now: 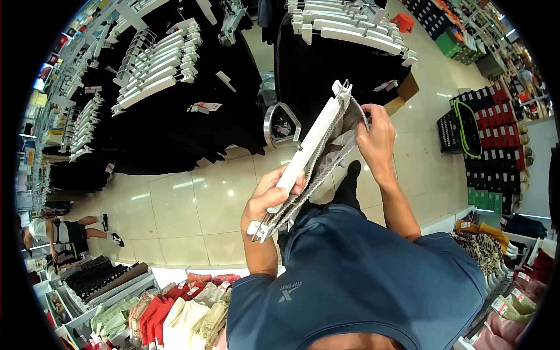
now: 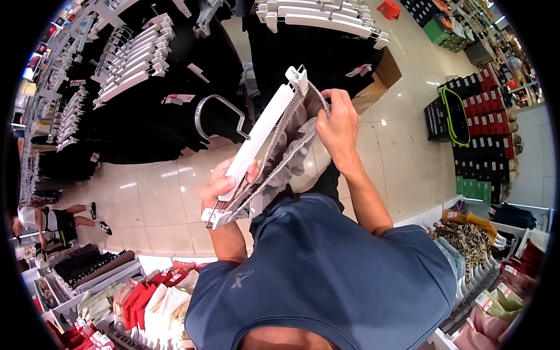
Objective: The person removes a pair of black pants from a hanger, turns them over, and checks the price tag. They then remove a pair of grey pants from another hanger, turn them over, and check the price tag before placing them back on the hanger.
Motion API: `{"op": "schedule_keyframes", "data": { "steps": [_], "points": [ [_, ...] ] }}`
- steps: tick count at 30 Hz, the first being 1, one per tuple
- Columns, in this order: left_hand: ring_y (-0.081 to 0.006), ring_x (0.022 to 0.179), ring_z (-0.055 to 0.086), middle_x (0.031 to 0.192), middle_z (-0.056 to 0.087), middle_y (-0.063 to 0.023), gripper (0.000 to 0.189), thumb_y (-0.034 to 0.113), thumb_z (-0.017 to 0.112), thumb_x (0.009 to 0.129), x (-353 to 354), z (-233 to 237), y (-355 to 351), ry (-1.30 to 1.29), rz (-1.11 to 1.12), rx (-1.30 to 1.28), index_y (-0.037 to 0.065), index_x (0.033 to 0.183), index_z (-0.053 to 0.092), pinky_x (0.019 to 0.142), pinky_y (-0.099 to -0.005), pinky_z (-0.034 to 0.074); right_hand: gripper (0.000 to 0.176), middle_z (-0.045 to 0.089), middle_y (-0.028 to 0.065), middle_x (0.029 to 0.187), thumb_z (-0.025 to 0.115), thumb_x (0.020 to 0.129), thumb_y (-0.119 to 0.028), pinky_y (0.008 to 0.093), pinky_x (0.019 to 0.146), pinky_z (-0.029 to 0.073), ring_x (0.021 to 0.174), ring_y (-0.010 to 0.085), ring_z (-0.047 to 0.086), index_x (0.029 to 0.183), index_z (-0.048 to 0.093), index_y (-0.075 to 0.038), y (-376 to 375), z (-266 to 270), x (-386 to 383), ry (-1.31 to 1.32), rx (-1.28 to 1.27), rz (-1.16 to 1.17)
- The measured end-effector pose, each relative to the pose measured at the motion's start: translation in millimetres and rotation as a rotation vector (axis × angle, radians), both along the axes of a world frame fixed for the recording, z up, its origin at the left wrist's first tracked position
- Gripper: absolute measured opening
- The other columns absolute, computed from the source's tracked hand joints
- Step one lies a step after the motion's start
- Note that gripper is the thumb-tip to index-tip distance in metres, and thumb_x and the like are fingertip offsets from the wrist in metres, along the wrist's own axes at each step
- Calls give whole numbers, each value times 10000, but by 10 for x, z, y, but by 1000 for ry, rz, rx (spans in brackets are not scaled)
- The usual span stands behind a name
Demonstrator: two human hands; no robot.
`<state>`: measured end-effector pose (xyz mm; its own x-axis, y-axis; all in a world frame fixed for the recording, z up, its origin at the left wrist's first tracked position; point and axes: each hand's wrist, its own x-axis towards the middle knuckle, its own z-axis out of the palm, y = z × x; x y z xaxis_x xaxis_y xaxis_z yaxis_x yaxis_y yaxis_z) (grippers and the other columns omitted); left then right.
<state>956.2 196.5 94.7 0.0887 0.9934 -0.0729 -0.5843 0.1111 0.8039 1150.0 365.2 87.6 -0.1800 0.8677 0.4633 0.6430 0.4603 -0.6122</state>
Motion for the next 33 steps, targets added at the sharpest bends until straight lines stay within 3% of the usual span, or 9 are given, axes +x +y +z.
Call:
{"op": "schedule_keyframes", "data": {
  "steps": [7,12,14,18,20,23,26,27,33],
  "points": [
    [-127,769,479,856,515,-59,546,365,641,613,-84,109,-16,220,-95,18,-41,968,553,709,-235,374,503,599,105,1178,673,754,-62,338,894,471,1031,222,600,1232,522,-26,-15,101,91,231,-421,357],
    [-211,722,512,789,549,-106,423,285,624,621,16,341,-142,626,20,-2,-20,911,580,680,-300,404,832,483,112,1344,816,648,-139,392,1002,389,1205,244,482,1373,412,-89,-9,254,223,176,-333,465],
    [-255,732,530,795,562,-129,420,271,638,628,-215,303,42,856,-315,301,-24,923,590,703,-339,420,803,516,103,1310,811,656,-114,374,1003,385,1192,236,495,1361,429,-78,-13,401,269,177,-233,539],
    [-279,752,507,771,536,-114,391,251,630,613,-259,269,129,907,-488,535,-1,906,571,729,-376,404,619,672,92,979,809,676,-77,313,911,463,922,146,628,1222,522,-44,76,492,468,250,-606,796],
    [-311,743,478,756,501,-126,342,210,616,566,-259,228,164,868,-564,593,-7,817,531,713,-382,396,675,675,134,830,847,670,-212,356,909,474,865,227,668,1195,498,30,174,410,559,243,-589,951],
    [-298,767,485,754,511,-113,310,202,623,579,-254,199,191,813,-614,578,7,801,530,729,-379,396,726,680,123,793,867,653,-209,263,799,502,773,161,647,1220,493,46,142,264,523,620,-810,1143],
    [-275,790,532,804,570,-108,403,227,625,633,-291,134,236,769,-658,612,-4,961,584,726,-367,436,750,684,155,826,878,643,-264,258,731,526,752,166,647,1204,508,68,197,138,606,518,-946,1179],
    [-263,797,555,826,596,-105,455,239,626,659,-312,109,262,760,-671,634,-10,1039,608,722,-361,455,561,683,180,808,846,678,-183,282,622,554,670,184,655,1091,576,83,178,75,573,558,-824,1237],
    [-166,783,595,863,645,-79,339,225,620,806,-572,-91,365,590,-488,462,-14,1046,631,713,-298,473,214,644,198,695,738,711,-21,293,468,542,552,214,649,814,584,87,-42,128,555,778,-591,893]
  ]
}}
